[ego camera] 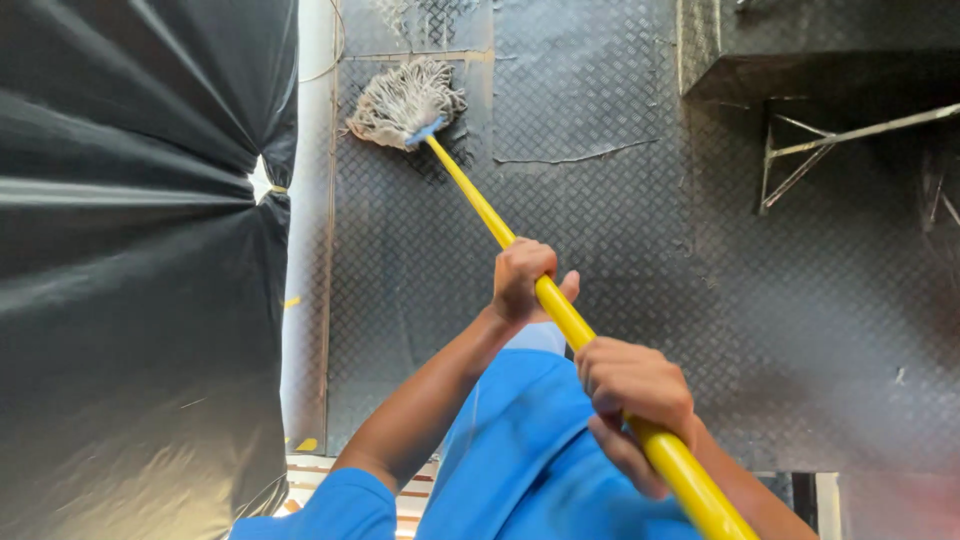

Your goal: Mopping the black textured floor of a stage or platform in a restaurant or bar area.

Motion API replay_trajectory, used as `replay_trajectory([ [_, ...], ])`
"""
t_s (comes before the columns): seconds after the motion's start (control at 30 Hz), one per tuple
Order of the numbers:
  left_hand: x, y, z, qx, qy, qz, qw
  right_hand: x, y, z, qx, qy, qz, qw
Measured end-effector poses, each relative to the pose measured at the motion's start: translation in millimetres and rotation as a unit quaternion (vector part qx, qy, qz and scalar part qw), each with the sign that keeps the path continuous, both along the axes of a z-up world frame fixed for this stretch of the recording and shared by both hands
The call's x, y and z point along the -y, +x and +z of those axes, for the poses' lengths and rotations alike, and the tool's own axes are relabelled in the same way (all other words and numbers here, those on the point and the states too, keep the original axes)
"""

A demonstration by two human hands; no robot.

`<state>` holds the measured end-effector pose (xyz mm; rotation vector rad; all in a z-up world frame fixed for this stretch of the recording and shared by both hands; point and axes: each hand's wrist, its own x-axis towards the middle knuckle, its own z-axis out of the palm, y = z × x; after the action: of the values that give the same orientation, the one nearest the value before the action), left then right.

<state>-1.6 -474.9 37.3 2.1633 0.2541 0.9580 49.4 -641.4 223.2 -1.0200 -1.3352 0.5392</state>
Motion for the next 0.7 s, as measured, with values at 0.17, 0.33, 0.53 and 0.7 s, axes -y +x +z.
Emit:
replay_trajectory([
  [0.17, 7, -39, -18, 0.018, 0.022, -0.07, 0.997, 14, -55, -33, -0.014, 0.038, -0.042, 0.998],
  [0.33, -6, -49, -47, -0.005, 0.059, -0.148, 0.987, 6, -80, -78, -0.071, 0.177, -0.157, 0.969],
  [0.53, -59, -59, -56, -0.003, 0.061, -0.162, 0.985, -41, -92, -101, -0.051, 0.17, -0.157, 0.971],
  [0.7, -151, -39, -92, 0.025, 0.063, -0.13, 0.989, -142, -75, -121, -0.032, 0.194, -0.146, 0.969],
])
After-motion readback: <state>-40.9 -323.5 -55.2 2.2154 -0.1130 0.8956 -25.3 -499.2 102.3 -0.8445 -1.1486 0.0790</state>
